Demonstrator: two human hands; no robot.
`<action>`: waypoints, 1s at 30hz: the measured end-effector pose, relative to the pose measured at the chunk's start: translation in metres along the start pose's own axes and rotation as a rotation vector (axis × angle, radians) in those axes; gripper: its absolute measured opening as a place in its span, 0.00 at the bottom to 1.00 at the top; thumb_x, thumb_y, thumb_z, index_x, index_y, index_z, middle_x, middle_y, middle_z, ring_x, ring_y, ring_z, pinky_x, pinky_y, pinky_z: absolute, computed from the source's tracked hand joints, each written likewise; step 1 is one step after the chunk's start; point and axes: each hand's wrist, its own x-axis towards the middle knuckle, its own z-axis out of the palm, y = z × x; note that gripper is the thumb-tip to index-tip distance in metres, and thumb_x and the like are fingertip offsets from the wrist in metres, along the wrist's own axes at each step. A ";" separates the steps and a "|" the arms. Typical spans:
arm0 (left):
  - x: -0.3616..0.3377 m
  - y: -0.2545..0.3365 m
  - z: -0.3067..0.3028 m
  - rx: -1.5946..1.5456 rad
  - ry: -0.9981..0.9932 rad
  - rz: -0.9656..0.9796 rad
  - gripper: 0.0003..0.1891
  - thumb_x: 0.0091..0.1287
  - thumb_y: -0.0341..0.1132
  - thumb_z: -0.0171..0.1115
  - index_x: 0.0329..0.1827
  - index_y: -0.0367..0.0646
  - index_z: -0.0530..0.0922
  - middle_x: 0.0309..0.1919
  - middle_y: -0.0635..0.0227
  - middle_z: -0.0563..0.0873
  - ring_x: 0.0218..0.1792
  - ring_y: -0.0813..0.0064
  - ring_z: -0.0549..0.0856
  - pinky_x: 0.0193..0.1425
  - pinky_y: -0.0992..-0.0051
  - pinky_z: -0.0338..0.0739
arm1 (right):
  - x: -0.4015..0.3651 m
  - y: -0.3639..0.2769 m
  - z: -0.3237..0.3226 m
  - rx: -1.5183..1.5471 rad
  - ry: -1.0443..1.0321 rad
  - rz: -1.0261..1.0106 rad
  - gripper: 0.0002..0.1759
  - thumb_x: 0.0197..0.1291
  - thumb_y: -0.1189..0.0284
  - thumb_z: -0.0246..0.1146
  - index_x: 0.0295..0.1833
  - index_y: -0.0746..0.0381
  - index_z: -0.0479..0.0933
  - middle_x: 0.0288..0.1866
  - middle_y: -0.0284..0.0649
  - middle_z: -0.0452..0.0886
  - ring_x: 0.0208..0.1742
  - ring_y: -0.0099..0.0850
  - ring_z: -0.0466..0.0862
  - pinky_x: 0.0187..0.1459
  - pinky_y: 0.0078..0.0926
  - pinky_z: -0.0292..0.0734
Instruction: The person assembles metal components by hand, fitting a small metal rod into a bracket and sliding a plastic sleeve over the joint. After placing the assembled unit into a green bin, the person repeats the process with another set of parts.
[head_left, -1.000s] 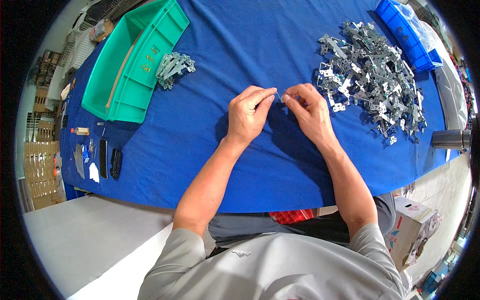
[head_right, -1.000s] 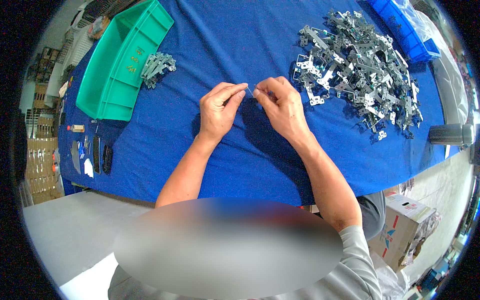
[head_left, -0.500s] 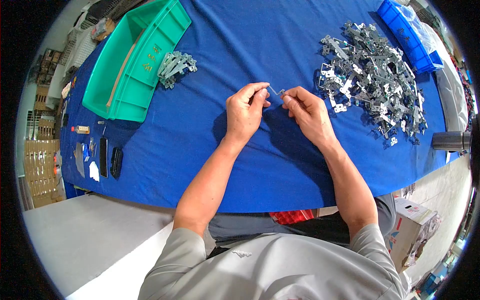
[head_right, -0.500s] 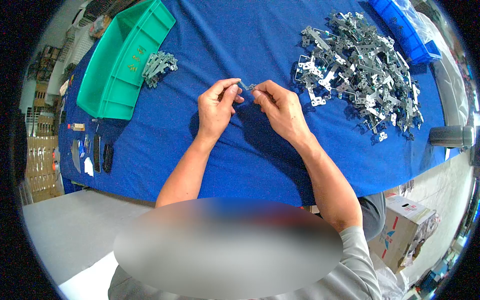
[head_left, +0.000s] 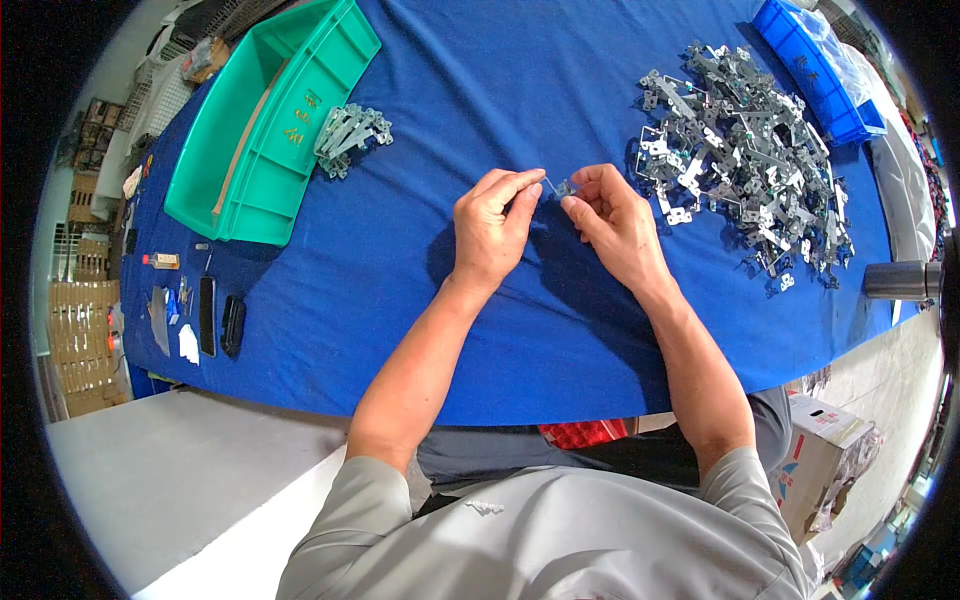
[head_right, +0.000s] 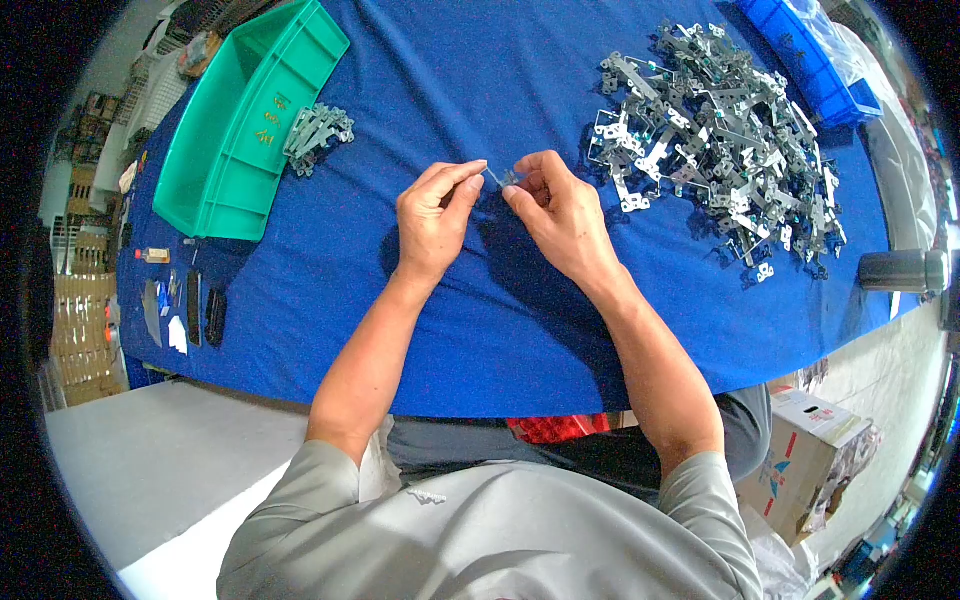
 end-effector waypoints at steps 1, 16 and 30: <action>0.000 0.000 0.000 0.004 -0.003 0.003 0.08 0.70 0.25 0.68 0.49 0.37 0.90 0.37 0.63 0.91 0.35 0.77 0.88 0.40 0.76 0.82 | 0.000 -0.002 -0.001 -0.009 -0.022 0.034 0.10 0.70 0.70 0.68 0.48 0.67 0.80 0.31 0.40 0.84 0.31 0.24 0.82 0.32 0.27 0.76; 0.000 0.003 -0.002 -0.281 -0.015 -0.414 0.09 0.75 0.28 0.64 0.52 0.37 0.88 0.33 0.64 0.91 0.31 0.78 0.90 0.33 0.75 0.83 | 0.000 -0.015 -0.009 0.118 -0.088 0.160 0.12 0.78 0.68 0.59 0.49 0.68 0.79 0.32 0.37 0.84 0.31 0.22 0.81 0.34 0.23 0.78; -0.002 -0.007 -0.001 -0.104 -0.028 -0.120 0.09 0.74 0.28 0.66 0.53 0.38 0.89 0.37 0.65 0.91 0.35 0.80 0.89 0.34 0.80 0.81 | -0.001 -0.008 -0.006 -0.145 -0.075 -0.032 0.10 0.73 0.70 0.65 0.47 0.67 0.80 0.31 0.43 0.85 0.30 0.28 0.84 0.34 0.30 0.78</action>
